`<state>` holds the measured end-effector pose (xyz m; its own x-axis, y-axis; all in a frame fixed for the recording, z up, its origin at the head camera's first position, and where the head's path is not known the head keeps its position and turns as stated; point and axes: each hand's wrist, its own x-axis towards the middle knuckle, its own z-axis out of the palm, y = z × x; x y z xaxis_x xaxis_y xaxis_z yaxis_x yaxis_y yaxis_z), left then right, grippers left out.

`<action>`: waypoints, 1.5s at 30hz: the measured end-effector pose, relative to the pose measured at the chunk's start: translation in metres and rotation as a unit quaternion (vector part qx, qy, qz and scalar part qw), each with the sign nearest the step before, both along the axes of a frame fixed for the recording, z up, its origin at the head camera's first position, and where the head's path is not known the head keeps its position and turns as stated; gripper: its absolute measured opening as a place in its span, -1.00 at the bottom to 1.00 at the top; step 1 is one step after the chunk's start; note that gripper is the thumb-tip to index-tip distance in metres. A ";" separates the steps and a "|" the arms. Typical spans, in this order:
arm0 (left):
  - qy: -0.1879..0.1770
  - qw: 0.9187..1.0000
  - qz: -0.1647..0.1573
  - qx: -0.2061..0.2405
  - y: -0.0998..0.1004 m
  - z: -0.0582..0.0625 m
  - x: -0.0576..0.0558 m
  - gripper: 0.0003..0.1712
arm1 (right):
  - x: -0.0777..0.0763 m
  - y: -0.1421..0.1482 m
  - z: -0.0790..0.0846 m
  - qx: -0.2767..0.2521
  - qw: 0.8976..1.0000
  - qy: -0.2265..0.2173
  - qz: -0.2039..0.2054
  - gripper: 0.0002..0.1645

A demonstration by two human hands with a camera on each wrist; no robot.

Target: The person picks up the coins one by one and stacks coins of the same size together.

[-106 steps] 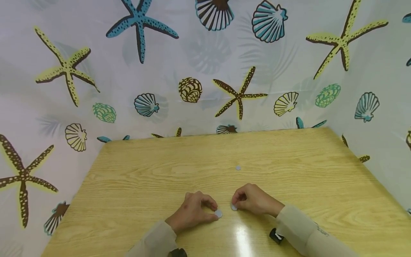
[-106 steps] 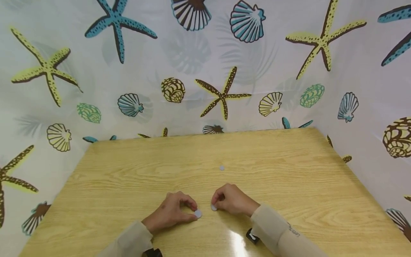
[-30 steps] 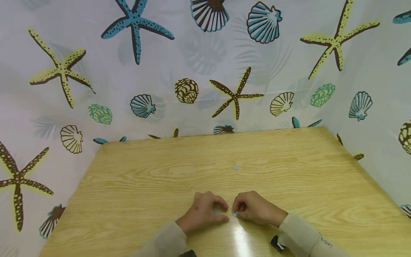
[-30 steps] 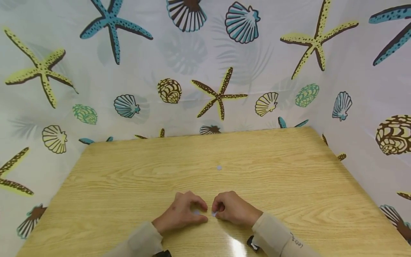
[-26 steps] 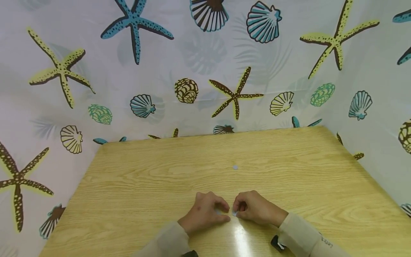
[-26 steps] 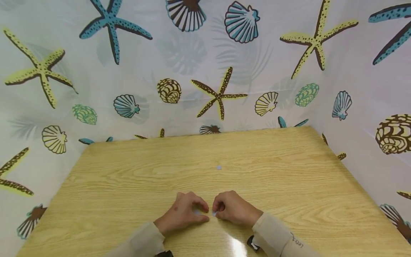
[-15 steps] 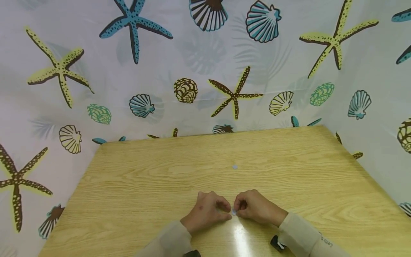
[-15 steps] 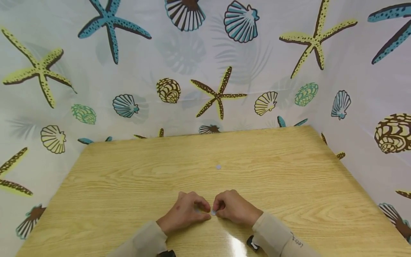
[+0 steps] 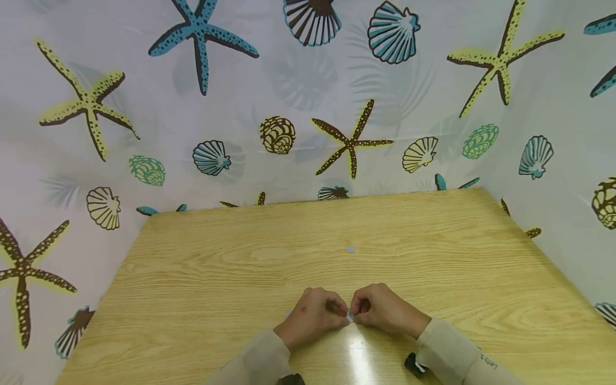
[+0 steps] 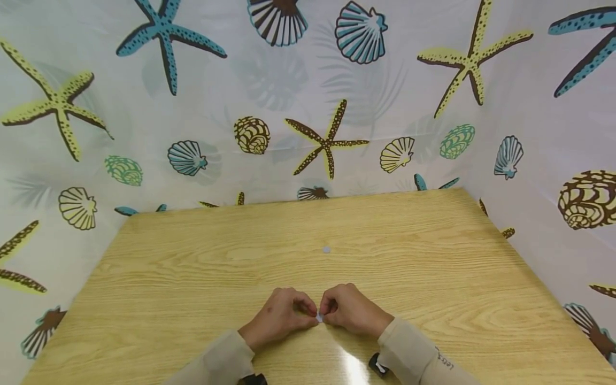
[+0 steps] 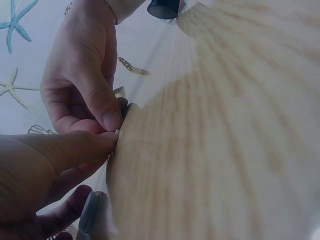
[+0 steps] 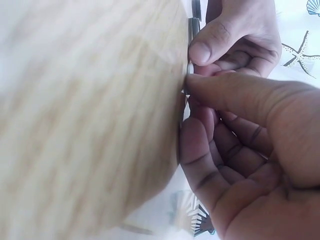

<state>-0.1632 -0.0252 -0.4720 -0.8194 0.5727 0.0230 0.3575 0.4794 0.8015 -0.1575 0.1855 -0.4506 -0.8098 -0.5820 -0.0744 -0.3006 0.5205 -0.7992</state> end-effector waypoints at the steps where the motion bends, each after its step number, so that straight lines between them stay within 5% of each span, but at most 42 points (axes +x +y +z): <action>1: -0.002 1.000 0.001 0.000 0.000 0.000 0.000 -0.86 | 0.000 0.000 0.000 -0.001 1.000 -0.003 0.000 -0.86; 24: -0.054 0.997 0.007 0.048 -0.002 -0.003 0.000 -0.85 | -0.007 0.002 0.003 0.022 1.000 0.008 -0.002 -0.85; 45: -0.072 0.995 0.014 0.063 0.000 -0.003 -0.001 -0.86 | -0.075 0.016 0.006 0.048 0.990 0.077 -0.112 -0.93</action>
<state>-0.1645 -0.0249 -0.4749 -0.8351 0.5496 -0.0254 0.2223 0.3794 0.8981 -0.2327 0.2011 -0.4447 -0.9238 -0.3826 0.0145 -0.2838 0.6587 -0.6968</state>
